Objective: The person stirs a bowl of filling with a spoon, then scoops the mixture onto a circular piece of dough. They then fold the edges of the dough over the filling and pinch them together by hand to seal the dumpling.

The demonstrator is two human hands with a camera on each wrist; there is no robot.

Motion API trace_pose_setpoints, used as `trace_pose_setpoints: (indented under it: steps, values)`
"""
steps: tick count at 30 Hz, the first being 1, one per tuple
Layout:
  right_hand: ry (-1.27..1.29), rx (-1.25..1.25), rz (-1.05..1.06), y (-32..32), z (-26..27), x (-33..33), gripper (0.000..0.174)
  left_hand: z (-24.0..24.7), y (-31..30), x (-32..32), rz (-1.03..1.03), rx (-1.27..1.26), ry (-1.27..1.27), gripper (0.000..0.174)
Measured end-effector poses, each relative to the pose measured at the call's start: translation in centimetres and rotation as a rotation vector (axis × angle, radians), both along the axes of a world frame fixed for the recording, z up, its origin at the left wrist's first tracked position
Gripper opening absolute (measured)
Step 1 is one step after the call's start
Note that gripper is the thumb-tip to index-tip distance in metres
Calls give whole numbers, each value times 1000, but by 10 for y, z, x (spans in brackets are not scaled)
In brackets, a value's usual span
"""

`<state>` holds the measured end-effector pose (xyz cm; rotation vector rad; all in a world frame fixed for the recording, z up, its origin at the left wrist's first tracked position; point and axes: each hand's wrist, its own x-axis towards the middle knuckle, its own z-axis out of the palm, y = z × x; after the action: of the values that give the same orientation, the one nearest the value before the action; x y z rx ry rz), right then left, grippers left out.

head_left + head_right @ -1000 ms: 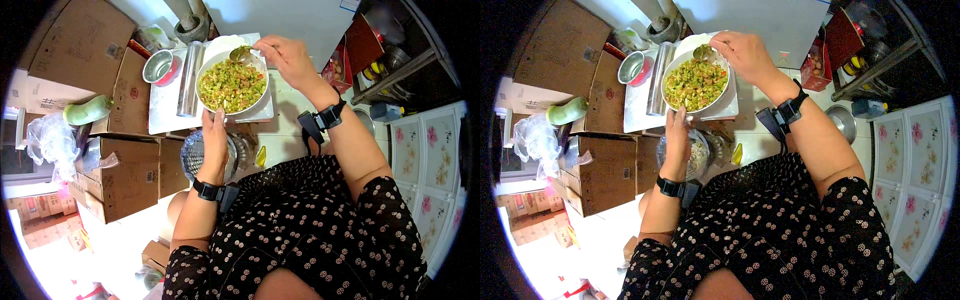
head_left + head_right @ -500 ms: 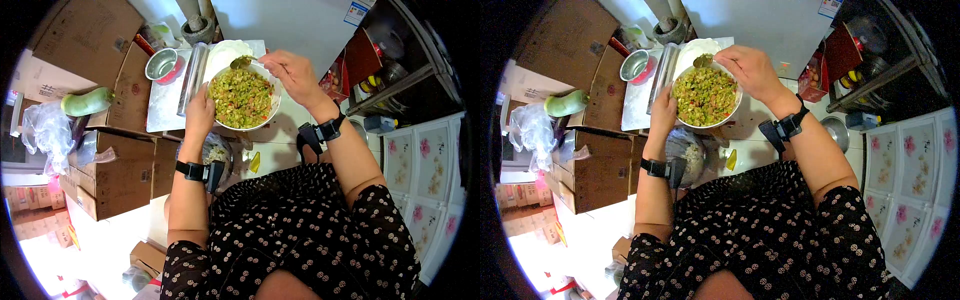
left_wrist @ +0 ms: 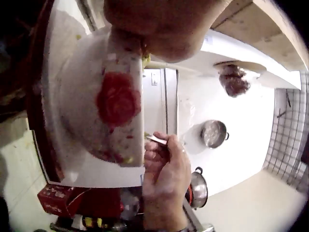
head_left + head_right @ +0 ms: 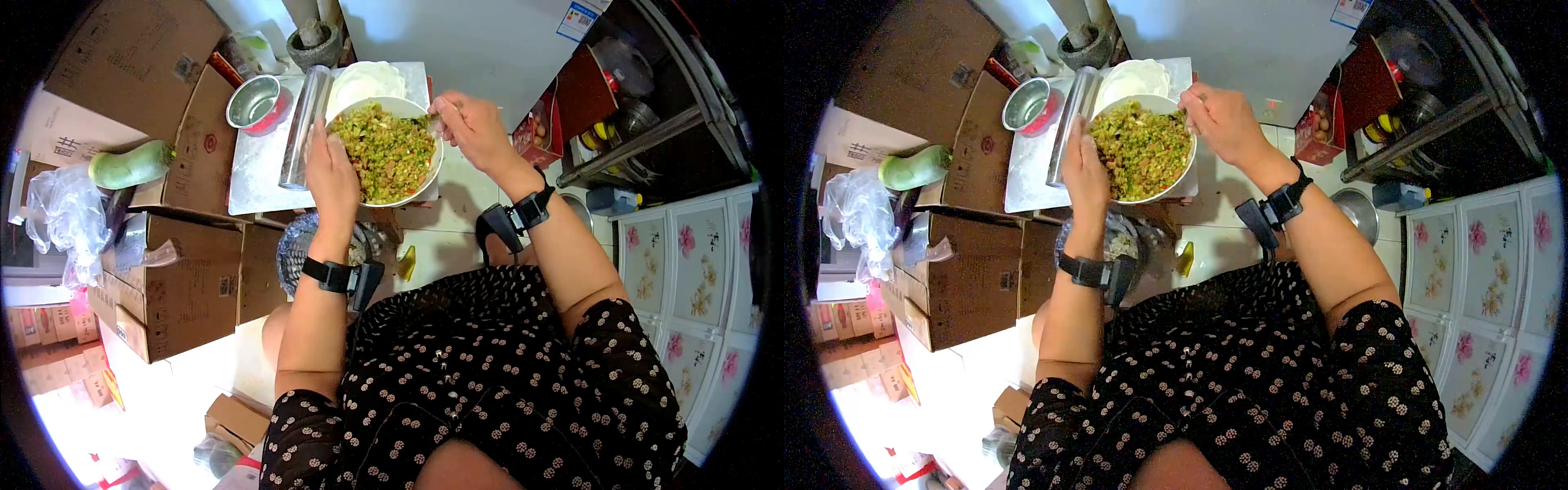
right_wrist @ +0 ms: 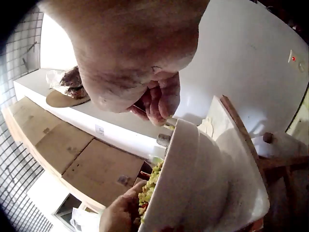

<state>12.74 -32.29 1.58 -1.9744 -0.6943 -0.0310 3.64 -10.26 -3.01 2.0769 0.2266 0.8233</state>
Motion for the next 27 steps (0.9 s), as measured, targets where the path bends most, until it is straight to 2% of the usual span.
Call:
trace_pose_setpoints:
  steps: [2,3,6,7,9,12,15,18,24,27]
  values:
    - [-141,-18,-5,2,-1,-4,36,15,-15,-8,46,74,11,47]
    - [-212,-27,-8,5,0,-7,36,22,-21,-12,-12,7,75,53]
    - [-200,15,-23,11,15,-23,30,21,-25,-14,29,263,133,55]
    - [-274,6,-2,12,20,-29,29,17,-25,-14,24,302,85,56]
    - [-426,-10,48,16,31,-36,26,15,-23,-14,14,277,75,56]
    - [-486,65,97,21,42,-39,22,15,-21,-16,-2,300,36,56]
    - [-444,119,162,21,52,-29,20,16,-21,-17,-18,250,-12,56]
    - [-498,72,237,24,49,-13,20,14,-19,-17,-24,225,-34,56]
    - [-434,79,395,36,21,9,19,14,-20,-16,-12,273,-48,57]
    - [-458,1,389,31,8,16,21,14,-20,-16,3,292,-34,57]
